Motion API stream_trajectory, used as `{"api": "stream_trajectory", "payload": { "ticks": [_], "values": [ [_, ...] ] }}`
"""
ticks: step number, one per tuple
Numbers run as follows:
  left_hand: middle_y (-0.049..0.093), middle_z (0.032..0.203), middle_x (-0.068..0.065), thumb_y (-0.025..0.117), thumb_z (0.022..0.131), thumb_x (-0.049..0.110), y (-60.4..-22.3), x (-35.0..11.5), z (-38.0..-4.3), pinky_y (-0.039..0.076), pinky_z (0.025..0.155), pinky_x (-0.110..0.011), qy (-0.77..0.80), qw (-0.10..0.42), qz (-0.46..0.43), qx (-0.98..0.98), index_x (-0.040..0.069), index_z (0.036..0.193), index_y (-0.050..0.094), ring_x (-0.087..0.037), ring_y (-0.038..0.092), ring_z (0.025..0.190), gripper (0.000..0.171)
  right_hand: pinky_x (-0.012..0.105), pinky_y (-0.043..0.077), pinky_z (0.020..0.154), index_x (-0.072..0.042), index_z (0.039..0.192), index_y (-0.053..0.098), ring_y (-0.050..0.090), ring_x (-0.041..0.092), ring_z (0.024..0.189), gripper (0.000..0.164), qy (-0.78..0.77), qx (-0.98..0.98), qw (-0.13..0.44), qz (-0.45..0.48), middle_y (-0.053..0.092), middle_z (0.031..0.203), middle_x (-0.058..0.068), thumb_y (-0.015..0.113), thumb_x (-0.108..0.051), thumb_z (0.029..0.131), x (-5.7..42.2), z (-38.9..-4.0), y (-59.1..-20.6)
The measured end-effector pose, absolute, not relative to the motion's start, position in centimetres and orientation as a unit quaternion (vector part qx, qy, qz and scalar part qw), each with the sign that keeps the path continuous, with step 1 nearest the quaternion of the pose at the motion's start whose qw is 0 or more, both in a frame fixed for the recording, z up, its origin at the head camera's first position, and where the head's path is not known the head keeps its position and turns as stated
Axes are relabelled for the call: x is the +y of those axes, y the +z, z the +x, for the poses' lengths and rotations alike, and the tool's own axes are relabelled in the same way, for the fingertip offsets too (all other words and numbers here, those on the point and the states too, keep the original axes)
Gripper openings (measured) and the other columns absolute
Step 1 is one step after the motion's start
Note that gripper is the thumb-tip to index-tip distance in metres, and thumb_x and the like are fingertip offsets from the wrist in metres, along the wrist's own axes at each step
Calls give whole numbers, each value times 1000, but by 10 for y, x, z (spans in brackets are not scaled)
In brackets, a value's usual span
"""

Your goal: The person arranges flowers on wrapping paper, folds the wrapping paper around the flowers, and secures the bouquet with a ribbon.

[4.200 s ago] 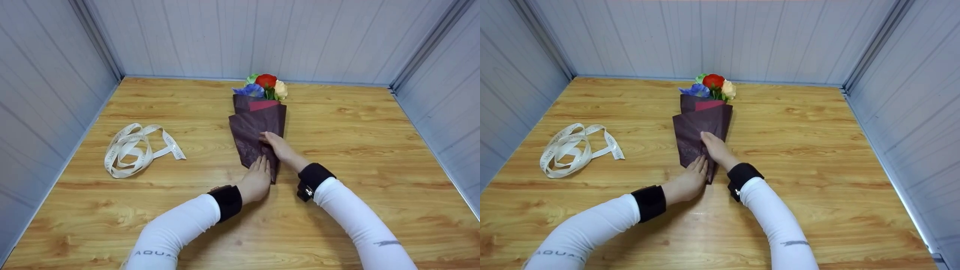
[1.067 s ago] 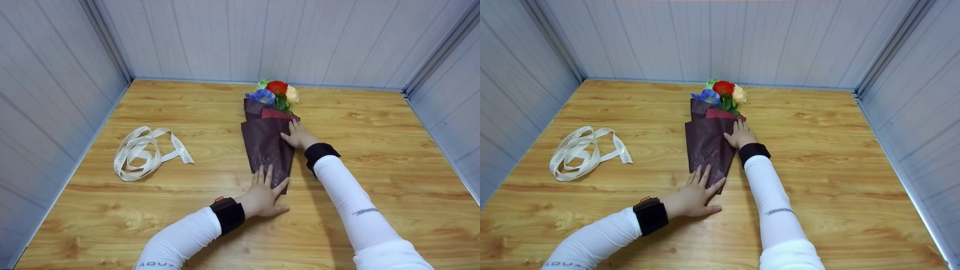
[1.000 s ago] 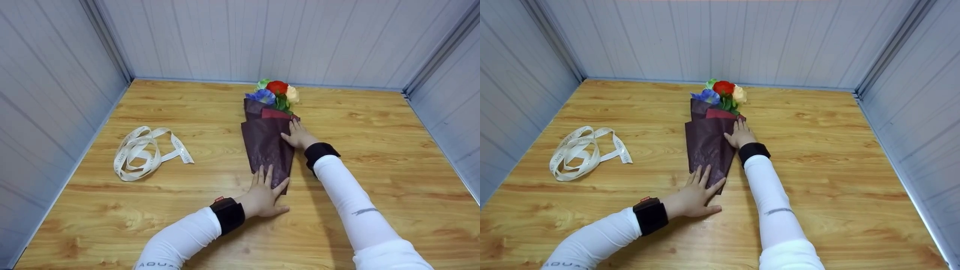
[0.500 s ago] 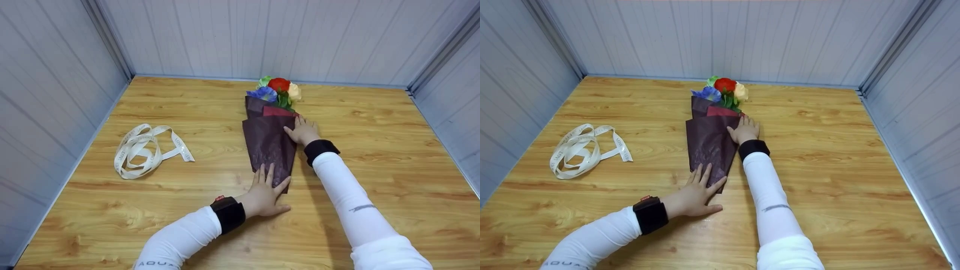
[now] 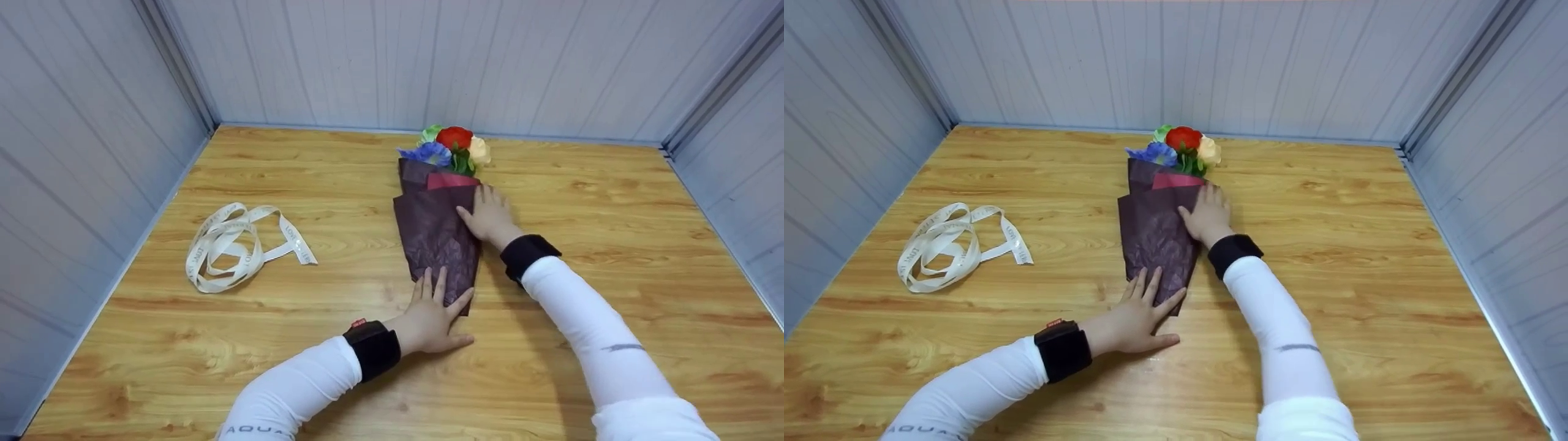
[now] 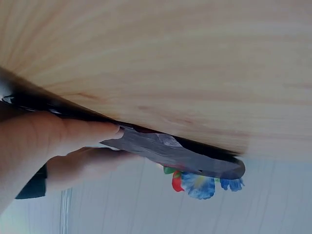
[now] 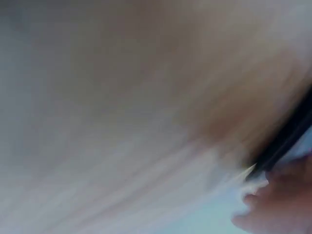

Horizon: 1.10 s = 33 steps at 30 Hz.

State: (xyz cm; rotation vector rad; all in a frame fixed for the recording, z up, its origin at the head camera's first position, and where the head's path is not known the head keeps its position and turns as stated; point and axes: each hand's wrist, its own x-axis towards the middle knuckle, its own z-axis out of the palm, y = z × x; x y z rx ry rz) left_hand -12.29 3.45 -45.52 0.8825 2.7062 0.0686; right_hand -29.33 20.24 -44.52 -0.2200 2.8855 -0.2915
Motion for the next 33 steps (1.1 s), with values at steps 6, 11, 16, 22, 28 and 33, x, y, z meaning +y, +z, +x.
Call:
{"api": "stream_trajectory", "payload": {
  "ticks": [6, 11, 16, 22, 28, 33],
  "values": [
    [1, 154, -30, 35, 88, 72, -455, 34, -124, 8, 114, -56, 16, 154, 311, 938, 32, 153, 9, -53, 0, 139, 81, 62, 9, 112, -5, 151, 19, 8, 47, 142, 63, -110, 965, 121, -204, 4, 155, 27, 32, -42, 102, 178, -244, -444],
    [0, 154, -29, 34, 88, 71, -456, 34, -123, 7, 114, -57, 17, 161, 311, 936, 31, 153, 10, -53, -2, 139, 80, 64, 9, 110, -16, 152, 18, 1, 48, 142, 61, -79, 959, 179, -205, 0, 157, 24, 30, -46, 101, 163, -227, -445],
    [0, 155, -29, 35, 88, 72, -454, 34, -122, 8, 115, -56, 15, 163, 305, 938, 33, 153, 8, -52, -1, 140, 80, 60, 9, 113, -19, 154, 7, -2, 49, 141, 68, -42, 967, 192, -163, -8, 158, 19, 28, -54, 99, 152, -243, -446],
    [-1, 154, -30, 35, 88, 71, -455, 36, -119, 9, 115, -56, 15, 163, 302, 939, 32, 153, 8, -52, 0, 140, 80, 57, 4, 114, -18, 153, 1, -8, 50, 140, 77, -44, 968, 206, -134, -15, 156, 21, 28, -61, 96, 147, -266, -449],
    [1, 155, -30, 36, 88, 71, -455, 37, -118, 10, 115, -55, 28, 155, 306, 939, 33, 153, 9, -52, 1, 140, 80, 61, 1, 113, -25, 153, -4, -12, 55, 137, 78, -46, 969, 213, -114, -19, 155, 22, 27, -66, 94, 146, -282, -449],
    [-1, 155, -29, 35, 88, 72, -456, 36, -120, 8, 115, -55, 23, 154, 305, 940, 33, 153, 8, -52, -1, 140, 80, 62, 2, 112, -24, 153, -3, -11, 57, 136, 77, -40, 973, 195, -118, -20, 154, 23, 26, -65, 94, 144, -284, -450]
  ]
}}
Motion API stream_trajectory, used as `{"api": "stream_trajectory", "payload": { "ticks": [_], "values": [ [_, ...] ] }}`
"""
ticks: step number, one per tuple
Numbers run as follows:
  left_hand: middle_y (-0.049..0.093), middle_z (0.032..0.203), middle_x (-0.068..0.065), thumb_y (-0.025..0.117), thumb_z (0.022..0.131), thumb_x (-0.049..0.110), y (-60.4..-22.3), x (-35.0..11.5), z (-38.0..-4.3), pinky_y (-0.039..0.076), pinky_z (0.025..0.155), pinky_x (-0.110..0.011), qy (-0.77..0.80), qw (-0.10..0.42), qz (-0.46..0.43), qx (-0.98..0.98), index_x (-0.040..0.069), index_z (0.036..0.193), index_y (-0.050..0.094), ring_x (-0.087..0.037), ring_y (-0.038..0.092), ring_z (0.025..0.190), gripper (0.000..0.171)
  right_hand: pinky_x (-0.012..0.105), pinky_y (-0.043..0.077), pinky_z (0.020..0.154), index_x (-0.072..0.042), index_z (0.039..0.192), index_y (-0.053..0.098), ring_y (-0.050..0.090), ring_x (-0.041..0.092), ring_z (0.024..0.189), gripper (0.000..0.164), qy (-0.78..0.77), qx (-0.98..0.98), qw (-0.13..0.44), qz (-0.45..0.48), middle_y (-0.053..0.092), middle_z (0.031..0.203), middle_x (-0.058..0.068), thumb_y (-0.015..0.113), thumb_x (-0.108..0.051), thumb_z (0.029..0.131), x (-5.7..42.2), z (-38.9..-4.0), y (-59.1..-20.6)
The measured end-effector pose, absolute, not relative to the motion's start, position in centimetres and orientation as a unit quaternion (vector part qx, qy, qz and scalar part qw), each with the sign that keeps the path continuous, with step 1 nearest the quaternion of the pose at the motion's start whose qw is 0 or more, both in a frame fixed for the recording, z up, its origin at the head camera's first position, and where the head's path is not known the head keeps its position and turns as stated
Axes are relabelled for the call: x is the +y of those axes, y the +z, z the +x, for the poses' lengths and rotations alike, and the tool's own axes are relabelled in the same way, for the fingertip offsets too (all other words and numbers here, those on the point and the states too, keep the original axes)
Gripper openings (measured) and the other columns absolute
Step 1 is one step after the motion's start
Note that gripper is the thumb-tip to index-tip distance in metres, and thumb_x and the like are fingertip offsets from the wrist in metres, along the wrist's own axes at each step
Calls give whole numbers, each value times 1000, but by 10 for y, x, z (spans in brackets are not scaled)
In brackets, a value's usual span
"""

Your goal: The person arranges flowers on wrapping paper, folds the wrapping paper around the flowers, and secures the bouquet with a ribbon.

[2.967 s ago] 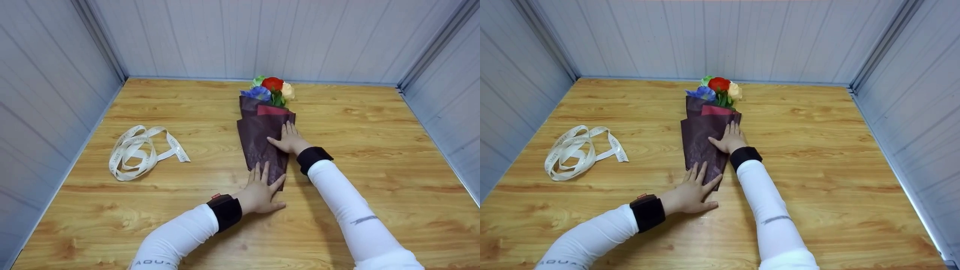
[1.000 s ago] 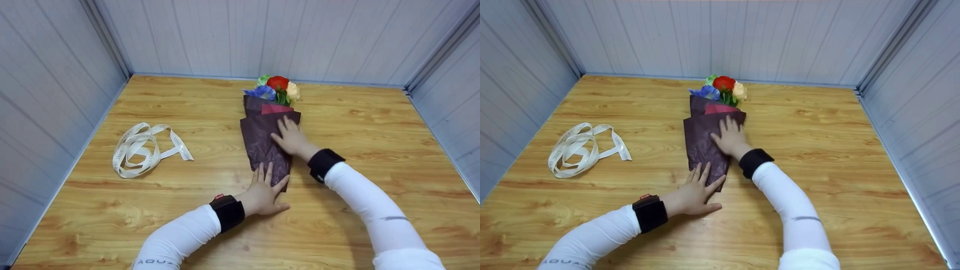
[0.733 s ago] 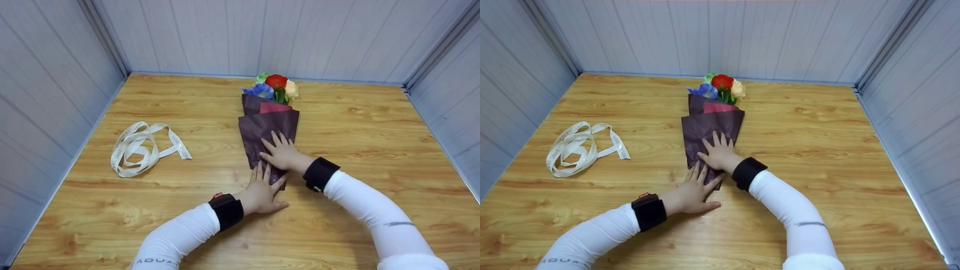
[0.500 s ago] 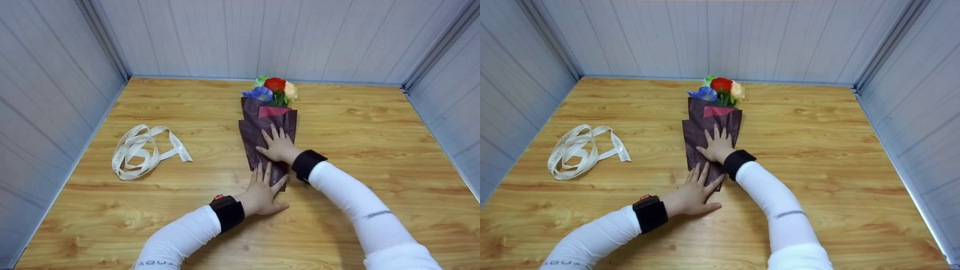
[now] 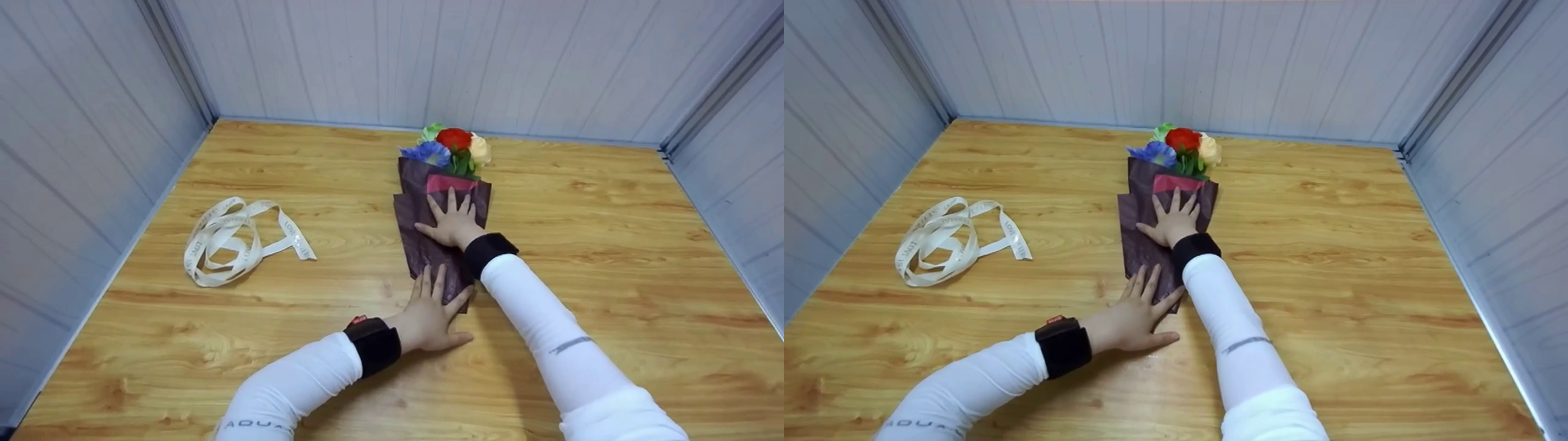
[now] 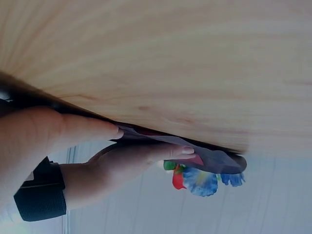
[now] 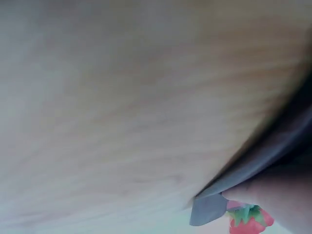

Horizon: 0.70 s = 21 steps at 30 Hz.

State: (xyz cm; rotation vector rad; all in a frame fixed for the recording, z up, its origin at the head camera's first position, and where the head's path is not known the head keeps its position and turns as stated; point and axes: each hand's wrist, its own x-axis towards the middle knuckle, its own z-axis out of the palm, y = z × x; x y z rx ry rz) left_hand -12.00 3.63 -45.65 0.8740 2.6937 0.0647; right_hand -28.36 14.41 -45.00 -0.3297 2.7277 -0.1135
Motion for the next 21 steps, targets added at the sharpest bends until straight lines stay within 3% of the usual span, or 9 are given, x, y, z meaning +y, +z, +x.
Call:
{"api": "stream_trajectory", "payload": {
  "ticks": [5, 14, 17, 21],
  "values": [
    [0, 154, -30, 35, 89, 71, -459, 38, -120, 8, 115, -56, 35, 155, 315, 936, 32, 153, 9, -53, -2, 139, 79, 64, 9, 111, -19, 153, 1, -4, 57, 137, 72, 0, 973, 186, -136, -12, 156, 24, 25, -58, 98, 146, -259, -452],
    [1, 156, -25, 34, 91, 68, -450, 29, -127, 4, 116, -53, 26, 185, 312, 932, 29, 153, 7, -48, -6, 141, 78, 62, 13, 111, -25, 152, 19, 4, 52, 140, 58, -30, 965, 179, -187, 1, 158, 19, 34, -47, 101, 154, -221, -442],
    [4, 157, -21, 38, 95, 59, -446, 20, -129, 8, 117, -50, 31, 181, 314, 932, 21, 153, 11, -43, -2, 143, 75, 62, 15, 111, -22, 150, 28, 13, 48, 141, 54, -23, 971, 145, -186, 10, 157, 20, 36, -43, 101, 154, -213, -442],
    [14, 156, -22, 45, 96, 47, -442, 6, -131, 16, 116, -48, 27, 136, 291, 947, 4, 150, 22, -39, 8, 144, 73, 63, 20, 108, -14, 146, 37, 24, 46, 138, 52, -7, 975, 106, -193, 22, 154, 22, 41, -38, 100, 152, -201, -444]
  ]
}}
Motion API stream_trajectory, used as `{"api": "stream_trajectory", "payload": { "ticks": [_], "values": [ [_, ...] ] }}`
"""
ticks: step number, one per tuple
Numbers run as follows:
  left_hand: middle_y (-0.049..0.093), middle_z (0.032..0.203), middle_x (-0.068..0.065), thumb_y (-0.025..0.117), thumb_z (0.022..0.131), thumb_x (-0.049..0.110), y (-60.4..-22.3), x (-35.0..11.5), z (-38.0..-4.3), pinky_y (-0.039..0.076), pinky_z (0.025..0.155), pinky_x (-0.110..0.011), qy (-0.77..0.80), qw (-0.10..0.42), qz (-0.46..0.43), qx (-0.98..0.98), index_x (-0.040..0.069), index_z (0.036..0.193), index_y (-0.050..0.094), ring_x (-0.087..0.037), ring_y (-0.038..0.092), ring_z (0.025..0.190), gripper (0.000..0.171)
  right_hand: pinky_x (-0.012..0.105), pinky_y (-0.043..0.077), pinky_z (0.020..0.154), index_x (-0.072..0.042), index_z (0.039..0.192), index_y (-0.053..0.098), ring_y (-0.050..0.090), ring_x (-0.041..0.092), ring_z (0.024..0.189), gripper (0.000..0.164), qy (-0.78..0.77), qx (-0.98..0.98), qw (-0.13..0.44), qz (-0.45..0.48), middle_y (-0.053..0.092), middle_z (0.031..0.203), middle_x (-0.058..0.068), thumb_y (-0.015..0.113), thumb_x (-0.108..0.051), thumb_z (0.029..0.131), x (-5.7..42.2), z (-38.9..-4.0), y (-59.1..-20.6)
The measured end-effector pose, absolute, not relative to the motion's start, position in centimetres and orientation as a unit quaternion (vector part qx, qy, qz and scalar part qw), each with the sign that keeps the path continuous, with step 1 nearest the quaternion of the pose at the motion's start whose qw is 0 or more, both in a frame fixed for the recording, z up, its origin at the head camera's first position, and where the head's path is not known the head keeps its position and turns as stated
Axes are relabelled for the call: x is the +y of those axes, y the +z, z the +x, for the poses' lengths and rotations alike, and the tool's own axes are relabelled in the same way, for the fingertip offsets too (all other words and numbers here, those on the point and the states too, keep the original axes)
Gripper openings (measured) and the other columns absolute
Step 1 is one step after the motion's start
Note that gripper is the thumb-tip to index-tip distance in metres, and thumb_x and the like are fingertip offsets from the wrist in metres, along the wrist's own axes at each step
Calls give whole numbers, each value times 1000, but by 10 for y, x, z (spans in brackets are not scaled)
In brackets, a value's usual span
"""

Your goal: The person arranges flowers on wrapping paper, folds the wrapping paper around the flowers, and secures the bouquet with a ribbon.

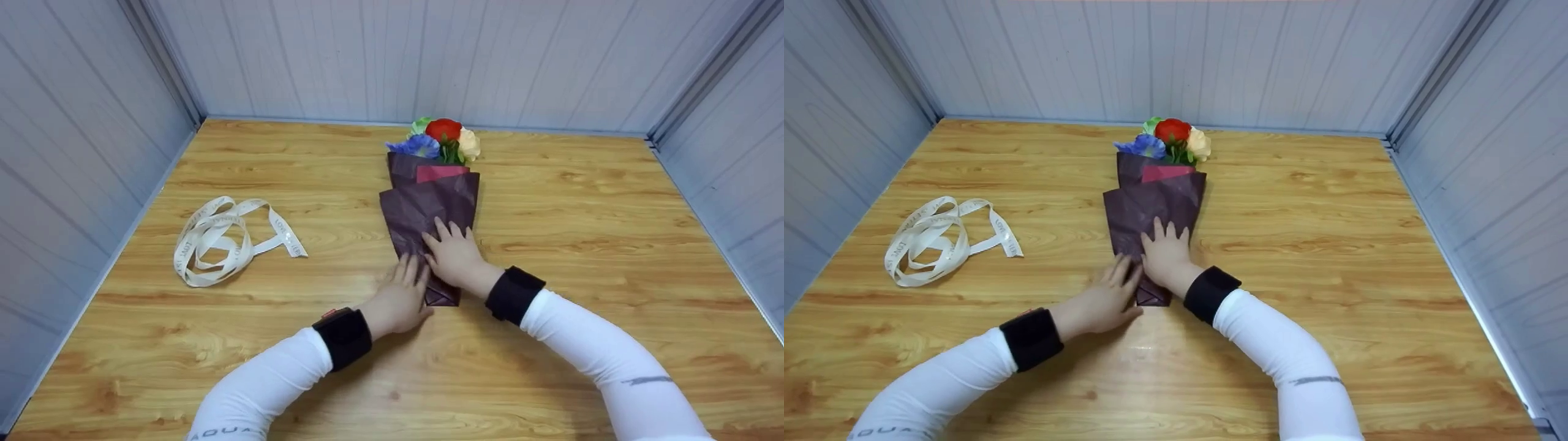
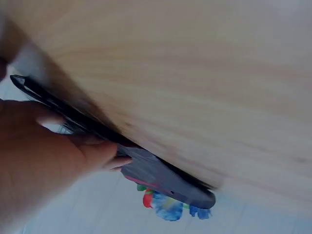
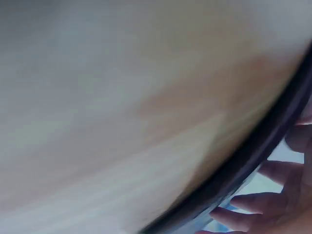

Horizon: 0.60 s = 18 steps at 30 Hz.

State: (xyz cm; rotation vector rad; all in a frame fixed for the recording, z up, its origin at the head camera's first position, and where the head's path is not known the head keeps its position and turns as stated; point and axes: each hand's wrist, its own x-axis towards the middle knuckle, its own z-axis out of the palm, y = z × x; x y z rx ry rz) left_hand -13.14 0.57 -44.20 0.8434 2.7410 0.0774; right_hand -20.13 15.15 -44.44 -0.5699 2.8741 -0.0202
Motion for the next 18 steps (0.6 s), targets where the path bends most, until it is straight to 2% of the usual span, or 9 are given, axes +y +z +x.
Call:
{"api": "stream_trajectory", "payload": {
  "ticks": [2, 5, 8, 11, 18],
  "values": [
    [18, 154, -25, 46, 96, 46, -442, 0, -132, 20, 115, -48, 21, 122, 271, 955, -2, 147, 26, -38, 14, 144, 73, 65, 21, 107, -12, 146, 37, 24, 48, 137, 54, -16, 974, 102, -201, 24, 153, 23, 42, -39, 99, 149, -196, -448],
    [22, 153, -26, 46, 95, 49, -441, -3, -137, 24, 113, -48, 13, 127, 250, 960, -6, 145, 27, -38, 20, 142, 77, 66, 18, 107, -15, 150, 29, 16, 50, 139, 59, -26, 972, 122, -200, 18, 154, 24, 39, -44, 99, 147, -191, -450],
    [19, 154, -25, 43, 91, 62, -440, -2, -140, 24, 113, -50, 9, 156, 241, 958, -6, 146, 24, -39, 19, 142, 90, 69, 13, 106, -20, 152, 20, 7, 50, 141, 61, -28, 970, 144, -193, 7, 156, 24, 35, -47, 100, 147, -189, -452],
    [18, 154, -25, 42, 88, 68, -440, 1, -141, 24, 112, -52, 1, 164, 240, 957, -6, 147, 22, -40, 18, 142, 97, 70, 10, 106, -22, 153, 17, 3, 49, 142, 61, -30, 971, 155, -181, 2, 157, 22, 32, -48, 100, 147, -189, -453],
    [16, 155, -23, 42, 90, 66, -442, 5, -143, 23, 112, -52, -12, 167, 226, 960, -5, 147, 21, -40, 17, 143, 94, 70, 10, 106, -22, 153, 16, 2, 49, 142, 61, -38, 970, 158, -178, 1, 157, 22, 32, -48, 100, 147, -190, -453]
  ]
}}
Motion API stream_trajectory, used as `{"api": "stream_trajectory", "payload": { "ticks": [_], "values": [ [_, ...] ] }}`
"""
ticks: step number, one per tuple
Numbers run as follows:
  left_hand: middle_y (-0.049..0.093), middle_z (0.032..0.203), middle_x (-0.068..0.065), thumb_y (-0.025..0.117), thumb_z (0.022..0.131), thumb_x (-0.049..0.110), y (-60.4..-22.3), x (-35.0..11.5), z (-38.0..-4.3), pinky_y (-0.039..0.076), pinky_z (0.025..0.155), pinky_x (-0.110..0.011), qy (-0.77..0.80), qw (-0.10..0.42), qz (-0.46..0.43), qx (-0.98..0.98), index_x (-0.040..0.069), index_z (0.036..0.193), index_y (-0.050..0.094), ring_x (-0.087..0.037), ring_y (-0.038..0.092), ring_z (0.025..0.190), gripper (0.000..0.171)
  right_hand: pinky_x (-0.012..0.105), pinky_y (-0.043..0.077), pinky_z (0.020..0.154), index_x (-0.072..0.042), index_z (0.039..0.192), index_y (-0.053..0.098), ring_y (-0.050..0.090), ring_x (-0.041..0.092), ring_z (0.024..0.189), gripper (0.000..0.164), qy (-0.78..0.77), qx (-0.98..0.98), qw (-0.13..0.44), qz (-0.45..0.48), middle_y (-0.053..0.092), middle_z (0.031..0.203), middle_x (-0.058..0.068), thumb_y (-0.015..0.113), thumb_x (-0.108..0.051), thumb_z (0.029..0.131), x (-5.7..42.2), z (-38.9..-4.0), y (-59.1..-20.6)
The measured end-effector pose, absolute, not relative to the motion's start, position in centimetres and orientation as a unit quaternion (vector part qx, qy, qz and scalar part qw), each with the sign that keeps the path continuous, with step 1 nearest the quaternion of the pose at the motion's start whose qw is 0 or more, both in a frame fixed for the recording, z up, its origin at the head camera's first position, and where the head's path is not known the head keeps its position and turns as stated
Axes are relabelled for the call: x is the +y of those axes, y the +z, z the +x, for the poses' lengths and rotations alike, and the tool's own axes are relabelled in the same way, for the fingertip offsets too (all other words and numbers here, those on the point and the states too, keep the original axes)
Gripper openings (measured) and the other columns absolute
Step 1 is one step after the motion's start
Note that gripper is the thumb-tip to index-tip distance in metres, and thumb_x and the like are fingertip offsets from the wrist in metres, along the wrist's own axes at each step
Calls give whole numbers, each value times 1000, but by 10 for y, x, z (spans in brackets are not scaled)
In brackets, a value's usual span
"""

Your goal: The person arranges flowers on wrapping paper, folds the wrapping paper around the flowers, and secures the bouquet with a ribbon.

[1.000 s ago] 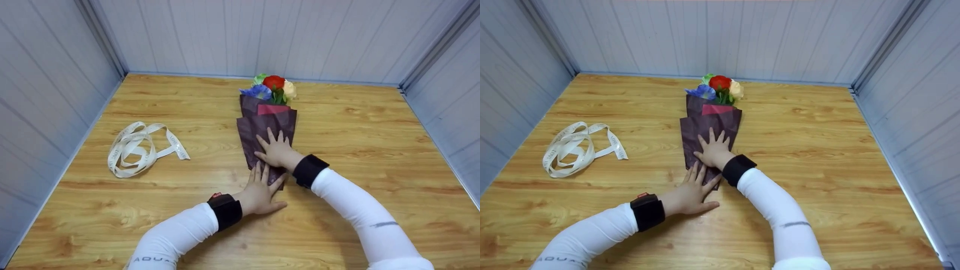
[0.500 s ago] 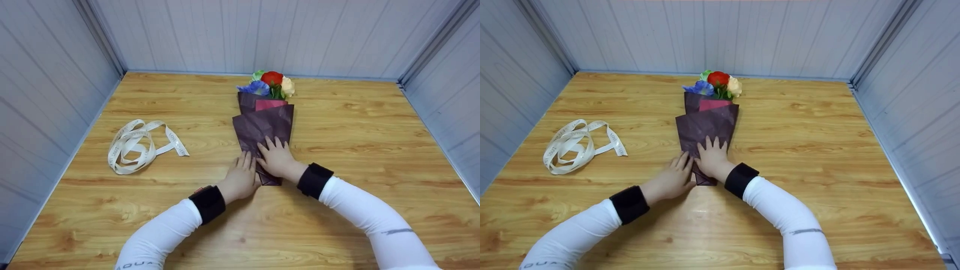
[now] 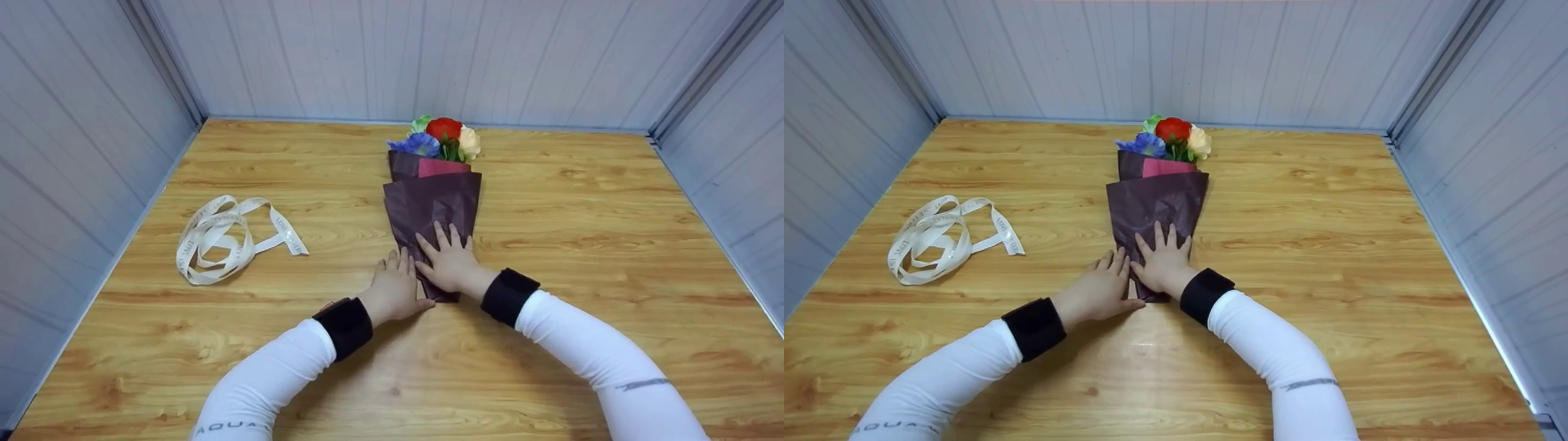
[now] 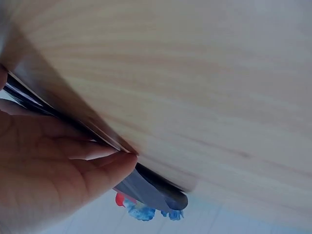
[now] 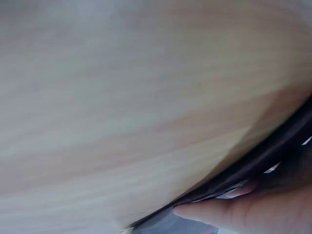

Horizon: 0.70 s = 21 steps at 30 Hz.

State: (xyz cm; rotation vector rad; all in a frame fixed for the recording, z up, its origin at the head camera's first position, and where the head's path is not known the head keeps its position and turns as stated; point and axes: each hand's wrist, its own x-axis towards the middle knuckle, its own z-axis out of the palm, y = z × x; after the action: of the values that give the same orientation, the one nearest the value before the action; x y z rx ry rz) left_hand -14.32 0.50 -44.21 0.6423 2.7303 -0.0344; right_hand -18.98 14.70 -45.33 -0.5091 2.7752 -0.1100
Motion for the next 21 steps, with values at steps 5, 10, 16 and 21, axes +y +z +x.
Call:
{"api": "stream_trajectory", "payload": {
  "ticks": [5, 10, 16, 21],
  "values": [
    [14, 156, -21, 42, 89, 67, -441, 8, -150, 22, 113, -52, -12, 167, 228, 959, -3, 148, 21, -40, 15, 143, 94, 70, 9, 106, -25, 153, 16, 1, 49, 141, 60, -51, 973, 153, -167, 1, 157, 22, 32, -47, 100, 152, -191, -452],
    [14, 156, -19, 45, 87, 68, -439, 10, -155, 21, 113, -52, 0, 167, 230, 959, -1, 148, 22, -41, 16, 143, 95, 71, 8, 106, -30, 152, 15, -1, 50, 141, 57, -59, 973, 158, -156, -2, 157, 22, 31, -48, 100, 157, -193, -452],
    [18, 157, -15, 53, 83, 67, -436, 17, -163, 22, 112, -52, 23, 165, 228, 959, 2, 148, 26, -41, 20, 141, 96, 71, 9, 106, -30, 152, 16, -2, 50, 141, 56, -54, 975, 164, -142, -3, 157, 22, 30, -49, 100, 167, -197, -454],
    [23, 156, -13, 56, 79, 69, -436, 29, -171, 22, 112, -54, 27, 157, 230, 960, 4, 148, 30, -39, 24, 140, 97, 72, 9, 105, -29, 152, 17, -1, 51, 141, 56, -54, 975, 169, -132, -2, 157, 23, 30, -48, 101, 180, -200, -452]
  ]
}}
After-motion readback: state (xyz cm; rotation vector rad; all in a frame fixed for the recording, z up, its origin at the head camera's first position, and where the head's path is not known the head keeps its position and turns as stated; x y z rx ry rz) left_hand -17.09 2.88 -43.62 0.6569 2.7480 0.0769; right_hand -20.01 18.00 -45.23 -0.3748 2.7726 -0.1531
